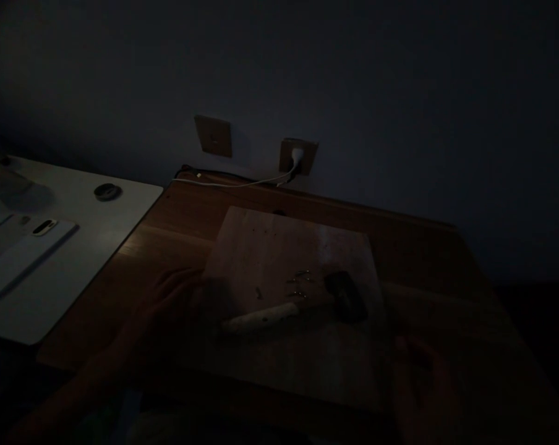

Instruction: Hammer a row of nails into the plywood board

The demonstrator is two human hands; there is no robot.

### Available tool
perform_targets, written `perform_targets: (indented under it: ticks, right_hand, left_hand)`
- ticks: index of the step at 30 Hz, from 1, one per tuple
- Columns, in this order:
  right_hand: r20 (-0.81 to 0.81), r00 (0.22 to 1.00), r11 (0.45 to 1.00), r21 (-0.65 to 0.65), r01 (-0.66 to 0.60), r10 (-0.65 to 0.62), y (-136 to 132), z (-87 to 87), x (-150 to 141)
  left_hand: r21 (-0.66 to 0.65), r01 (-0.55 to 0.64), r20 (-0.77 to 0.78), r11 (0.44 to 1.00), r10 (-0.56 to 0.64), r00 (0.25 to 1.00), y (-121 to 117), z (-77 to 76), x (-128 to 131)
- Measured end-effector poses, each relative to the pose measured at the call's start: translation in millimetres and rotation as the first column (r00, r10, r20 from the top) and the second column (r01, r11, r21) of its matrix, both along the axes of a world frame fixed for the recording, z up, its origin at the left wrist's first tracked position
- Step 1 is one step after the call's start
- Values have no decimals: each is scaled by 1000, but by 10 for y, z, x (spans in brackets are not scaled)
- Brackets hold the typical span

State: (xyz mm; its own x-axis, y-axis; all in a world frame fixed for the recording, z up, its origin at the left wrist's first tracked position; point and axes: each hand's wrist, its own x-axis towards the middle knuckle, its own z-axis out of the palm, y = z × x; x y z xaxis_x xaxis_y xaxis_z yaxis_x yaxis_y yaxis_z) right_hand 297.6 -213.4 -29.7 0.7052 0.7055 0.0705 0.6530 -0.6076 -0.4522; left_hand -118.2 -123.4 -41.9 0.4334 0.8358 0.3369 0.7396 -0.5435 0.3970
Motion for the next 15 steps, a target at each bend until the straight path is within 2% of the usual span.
perform_targets:
  ticks: [3, 6, 10, 15]
  right_hand:
    - [-137, 989, 996, 53, 68, -61, -59, -2, -57]
    - [-219, 975, 996, 93, -8, 28, -23, -28, -93]
    - [-215, 973, 994, 96, -59, 78, 137, -28, -124]
    - [-114, 978, 965, 218, -146, 174, 323, 33, -194]
  left_hand:
    - [-4, 231, -9, 973, -231, 973, -59, 65, 209]
    - [-89, 401, -127, 912, -410, 903, -78, 169, 461]
    - [-152, 426, -328, 892, -452, 830, 0, 270, 740]
    - [-220, 370, -439, 903, -430, 789, 115, 313, 927]
